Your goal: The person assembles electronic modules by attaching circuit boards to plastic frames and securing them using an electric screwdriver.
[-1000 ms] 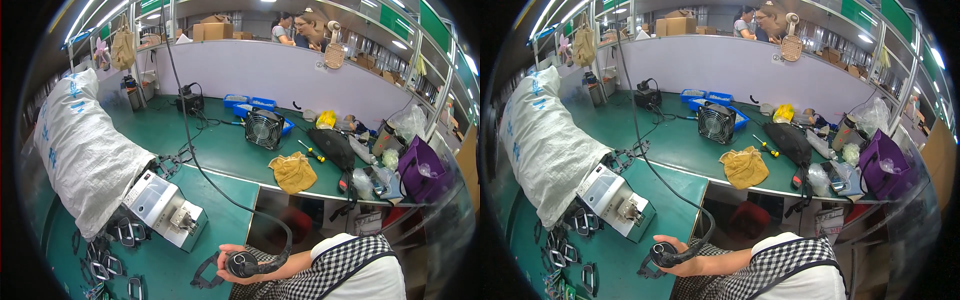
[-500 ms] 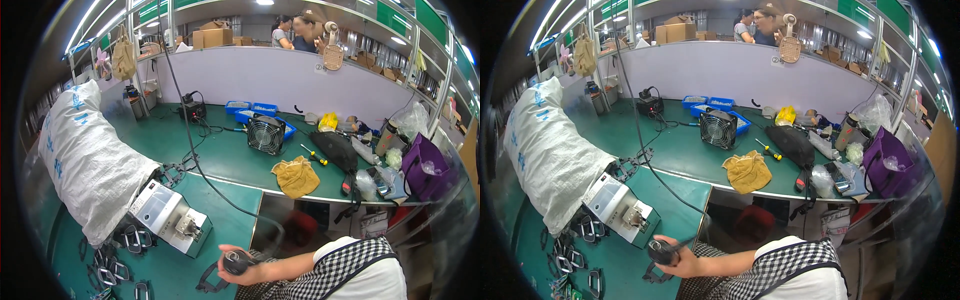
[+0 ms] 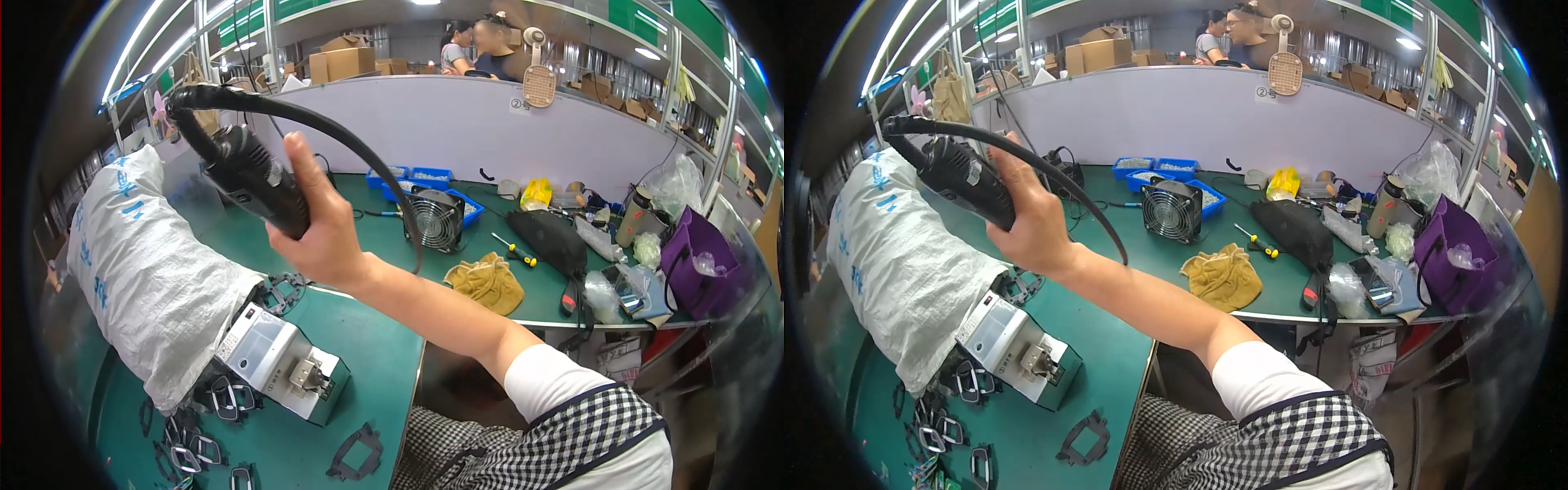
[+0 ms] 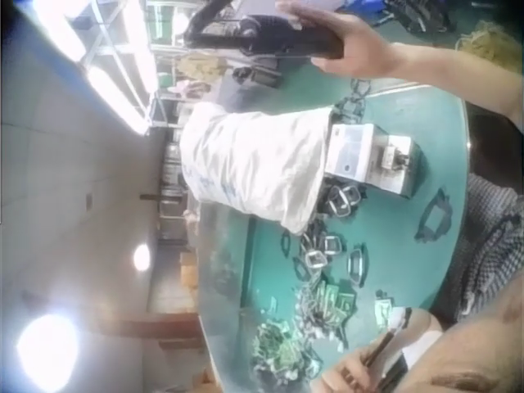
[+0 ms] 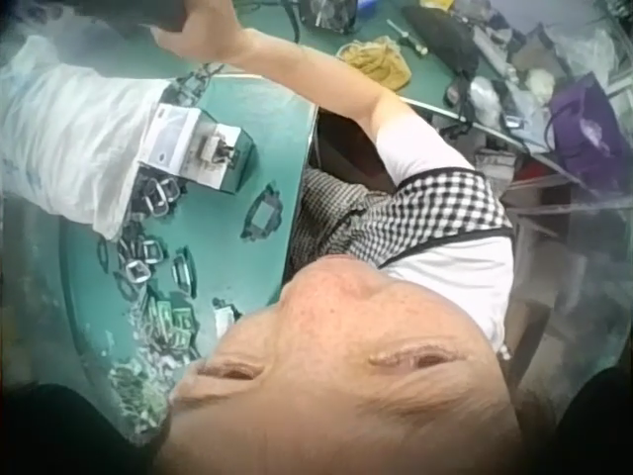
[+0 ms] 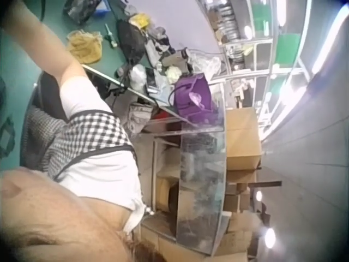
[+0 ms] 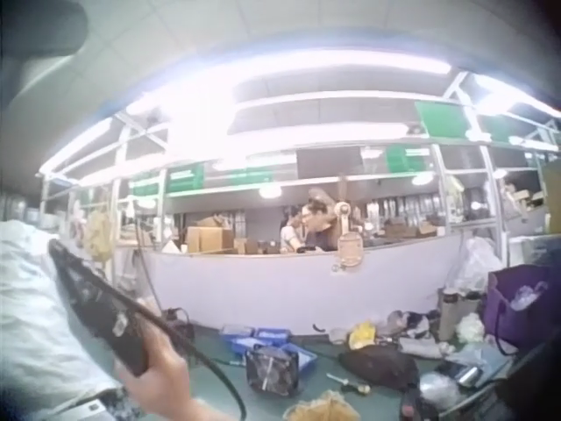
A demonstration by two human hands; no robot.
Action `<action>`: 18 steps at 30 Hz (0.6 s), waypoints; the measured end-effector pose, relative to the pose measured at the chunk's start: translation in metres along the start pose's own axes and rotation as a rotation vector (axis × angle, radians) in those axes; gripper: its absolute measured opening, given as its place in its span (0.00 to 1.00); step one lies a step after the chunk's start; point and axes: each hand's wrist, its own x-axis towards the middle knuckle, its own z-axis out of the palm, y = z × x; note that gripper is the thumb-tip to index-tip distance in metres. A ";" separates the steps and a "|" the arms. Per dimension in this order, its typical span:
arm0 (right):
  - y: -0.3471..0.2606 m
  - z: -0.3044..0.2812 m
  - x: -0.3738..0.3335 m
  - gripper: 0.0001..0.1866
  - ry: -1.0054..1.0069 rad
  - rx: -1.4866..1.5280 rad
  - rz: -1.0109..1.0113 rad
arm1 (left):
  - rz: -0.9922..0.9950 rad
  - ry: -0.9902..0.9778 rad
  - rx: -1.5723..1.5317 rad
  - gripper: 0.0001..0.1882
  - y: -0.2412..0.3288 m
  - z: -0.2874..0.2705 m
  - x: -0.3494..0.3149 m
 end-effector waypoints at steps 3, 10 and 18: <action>0.005 0.000 -0.015 0.42 -0.076 -0.022 -0.010 | 0.000 -0.030 0.024 0.21 0.001 0.000 0.002; -0.030 -0.020 -0.056 0.35 -0.433 0.749 0.583 | -0.001 -0.076 0.073 0.20 -0.001 -0.005 0.002; -0.066 -0.028 -0.155 0.29 -0.392 0.803 0.885 | -0.021 -0.137 0.110 0.20 -0.002 -0.004 -0.003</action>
